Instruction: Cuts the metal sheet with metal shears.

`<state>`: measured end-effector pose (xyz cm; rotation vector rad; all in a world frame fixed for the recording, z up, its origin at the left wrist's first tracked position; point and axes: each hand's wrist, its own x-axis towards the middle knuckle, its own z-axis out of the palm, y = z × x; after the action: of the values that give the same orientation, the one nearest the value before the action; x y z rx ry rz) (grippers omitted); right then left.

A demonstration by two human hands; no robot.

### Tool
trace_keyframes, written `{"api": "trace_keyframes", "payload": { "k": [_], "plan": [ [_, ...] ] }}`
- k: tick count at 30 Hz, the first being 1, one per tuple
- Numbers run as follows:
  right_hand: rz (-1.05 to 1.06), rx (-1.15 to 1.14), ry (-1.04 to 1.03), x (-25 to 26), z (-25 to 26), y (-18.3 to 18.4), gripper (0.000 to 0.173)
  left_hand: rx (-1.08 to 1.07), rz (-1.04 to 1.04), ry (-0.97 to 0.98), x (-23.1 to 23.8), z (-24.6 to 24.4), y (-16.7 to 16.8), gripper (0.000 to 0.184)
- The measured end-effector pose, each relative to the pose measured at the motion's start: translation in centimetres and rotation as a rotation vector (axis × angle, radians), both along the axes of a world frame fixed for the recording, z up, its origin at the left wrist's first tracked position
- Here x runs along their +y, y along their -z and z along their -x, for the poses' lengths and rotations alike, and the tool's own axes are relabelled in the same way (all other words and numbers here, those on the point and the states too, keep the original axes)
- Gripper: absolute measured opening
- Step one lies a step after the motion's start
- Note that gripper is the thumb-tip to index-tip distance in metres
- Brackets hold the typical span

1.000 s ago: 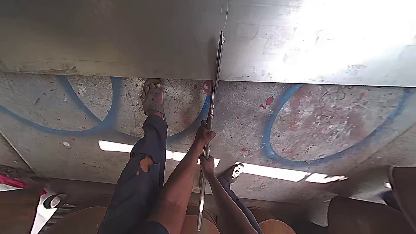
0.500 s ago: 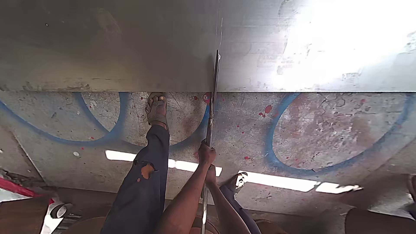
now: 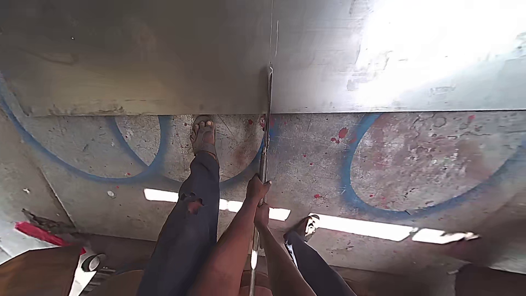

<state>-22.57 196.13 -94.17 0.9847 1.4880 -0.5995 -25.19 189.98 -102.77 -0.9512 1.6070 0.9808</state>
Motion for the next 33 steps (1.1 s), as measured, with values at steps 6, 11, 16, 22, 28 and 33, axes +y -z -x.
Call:
{"api": "trace_keyframes", "payload": {
  "k": [6, 11, 16, 22, 28, 33],
  "plan": [
    [0.015, 0.205, 0.223, 1.1, -8.4, 8.8, 0.033, 0.449, 0.036, -1.057, -3.7, 11.0, 7.4, 0.047],
    [0.007, 0.23, 0.291, 2.2, -6.6, 3.5, 0.032, 0.393, -0.227, -1.596, -6.2, 23.9, 7.4, 0.049],
    [0.029, 0.23, 0.368, 1.4, -0.9, -2.3, 0.035, 0.442, -0.09, -1.584, -5.6, 24.7, 4.9, 0.038],
    [0.061, 0.217, 0.428, -0.1, 0.9, -0.3, 0.035, 0.464, -0.09, -1.575, -6.1, 24.5, 5.0, 0.037],
    [0.071, 0.283, 0.365, -0.1, 0.7, 0.2, 0.036, 0.484, 0.068, -0.959, -4.4, 18.3, 1.9, 0.038],
    [0.051, 0.35, 0.299, 0.0, 0.3, 0.7, 0.028, 0.111, 0.091, -0.15, -0.4, 7.5, -3.8, 0.051]
  ]
}}
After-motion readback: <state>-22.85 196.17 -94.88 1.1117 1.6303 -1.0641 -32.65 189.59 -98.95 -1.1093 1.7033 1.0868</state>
